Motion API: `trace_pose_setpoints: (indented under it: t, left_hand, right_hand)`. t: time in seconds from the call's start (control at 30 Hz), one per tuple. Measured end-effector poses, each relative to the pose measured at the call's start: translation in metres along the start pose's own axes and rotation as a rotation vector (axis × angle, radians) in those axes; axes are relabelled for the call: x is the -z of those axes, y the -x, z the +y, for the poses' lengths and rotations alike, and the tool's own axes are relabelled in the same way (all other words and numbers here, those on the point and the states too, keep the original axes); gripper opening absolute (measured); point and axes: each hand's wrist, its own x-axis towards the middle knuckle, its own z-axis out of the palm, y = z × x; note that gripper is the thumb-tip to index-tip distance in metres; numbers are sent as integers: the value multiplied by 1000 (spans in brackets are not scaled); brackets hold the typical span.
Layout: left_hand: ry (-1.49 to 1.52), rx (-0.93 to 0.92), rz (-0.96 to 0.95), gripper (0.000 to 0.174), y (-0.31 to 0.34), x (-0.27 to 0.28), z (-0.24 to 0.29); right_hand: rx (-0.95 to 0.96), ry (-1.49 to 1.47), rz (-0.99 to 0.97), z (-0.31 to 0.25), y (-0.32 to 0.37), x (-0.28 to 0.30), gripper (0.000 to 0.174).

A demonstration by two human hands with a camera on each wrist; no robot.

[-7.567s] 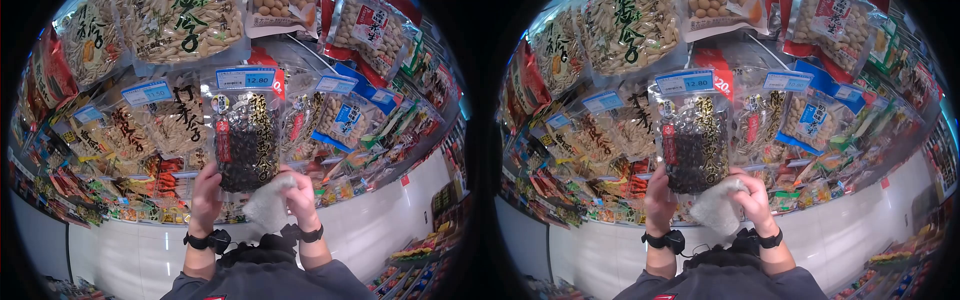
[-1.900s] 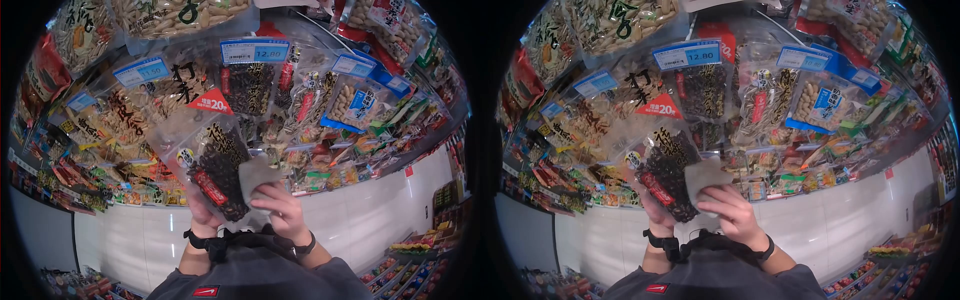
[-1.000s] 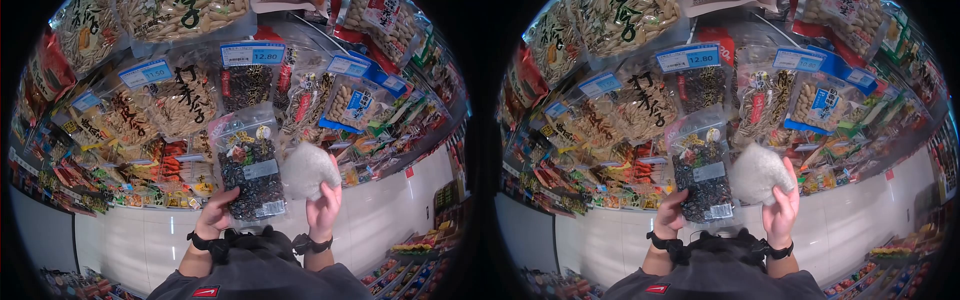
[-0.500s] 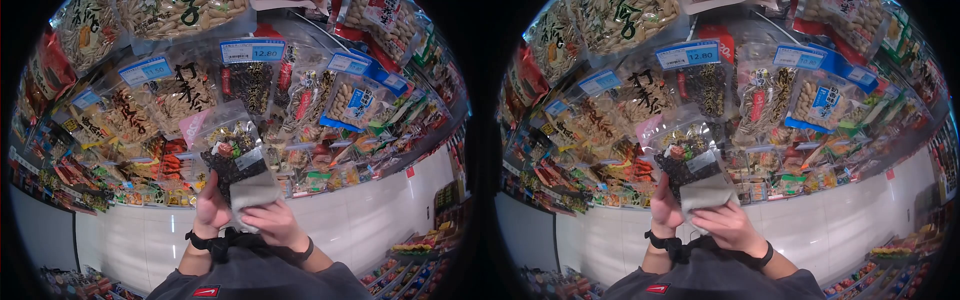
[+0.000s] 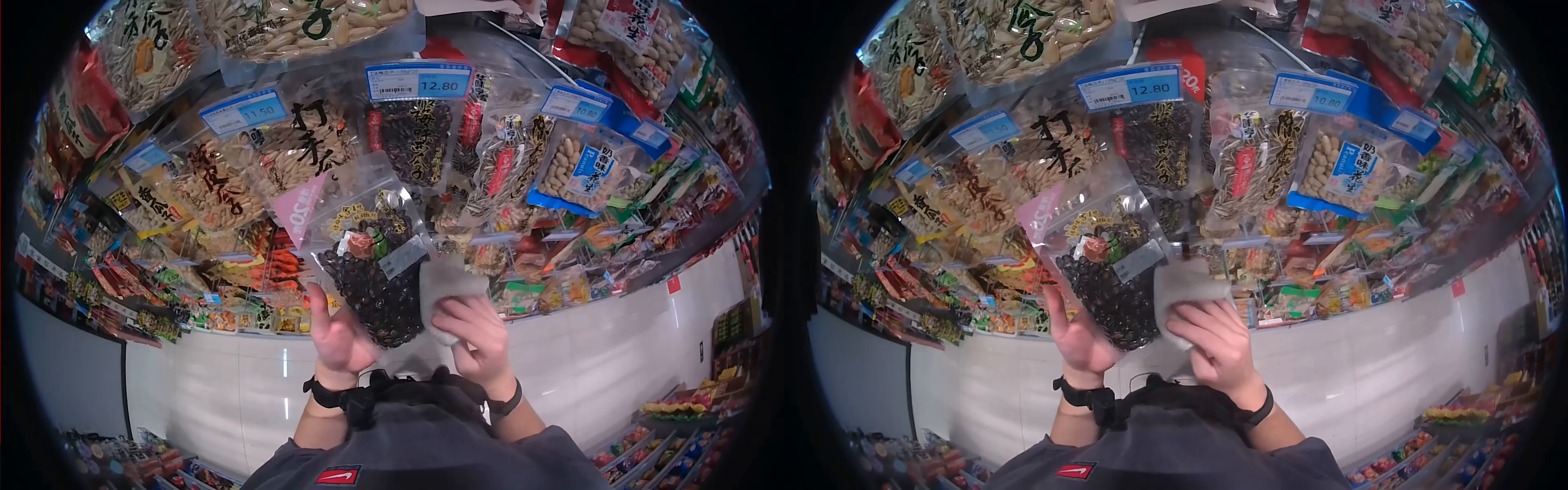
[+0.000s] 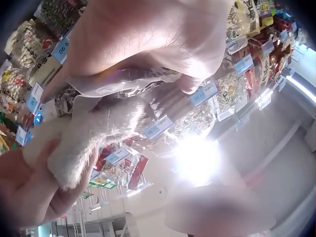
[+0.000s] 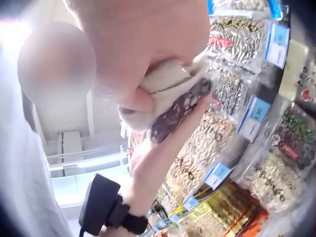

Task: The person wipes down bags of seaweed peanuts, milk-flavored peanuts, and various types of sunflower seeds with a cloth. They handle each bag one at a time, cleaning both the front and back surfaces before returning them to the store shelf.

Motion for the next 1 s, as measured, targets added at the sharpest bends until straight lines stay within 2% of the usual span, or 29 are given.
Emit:
trace_pose_setpoints:
  t: [0.07,0.13,0.2,0.3,0.37,0.4,0.43,0.5,0.53,0.6,0.63,0.67,0.73,0.8,0.87,0.93,1.0]
  left_hand:
    - [121,4,-36,99,-4,-5,0]
    - [126,-1,46,104,-6,-6,0]
    - [164,-14,24,105,-8,-6,1]
    - [194,5,-22,102,-9,-15,-1]
    - [188,39,-53,98,-7,-15,0]
    - [47,33,59,91,-4,-9,3]
    - [-93,26,170,83,-2,-2,4]
    - [-98,28,104,76,-1,12,4]
    - [-107,30,39,70,0,17,4]
    - [-109,35,44,67,5,22,6]
    - [-110,40,48,64,6,23,8]
    - [-115,38,48,64,6,22,8]
    - [-237,38,51,62,8,18,4]
    - [-206,80,43,60,10,24,6]
    - [-130,117,-40,58,11,30,3]
    - [-232,157,-16,58,11,35,2]
    - [-211,172,-85,61,12,39,4]
  right_hand:
    - [20,26,-47,-9,0,1,37]
    - [123,-110,-161,-23,8,-9,36]
    - [270,-163,-220,-24,11,-15,34]
    - [207,-116,-209,-4,7,-2,34]
    - [67,-30,-90,8,6,4,36]
    - [-11,6,-29,10,4,6,38]
    - [-8,9,-28,9,4,4,38]
    - [27,80,-49,-2,4,-7,39]
    - [83,31,-104,-17,0,-11,40]
    - [225,-121,-222,-26,4,-21,39]
    - [254,-145,-219,-23,4,-22,38]
    - [256,-148,-217,-19,2,-18,38]
    - [128,-30,-144,-7,-5,-5,38]
    - [-7,30,-3,2,-11,0,41]
    - [-14,78,-5,-8,-12,-4,41]
    - [100,-26,-121,-26,-13,-9,40]
    - [177,-77,-168,-23,-9,-14,38]
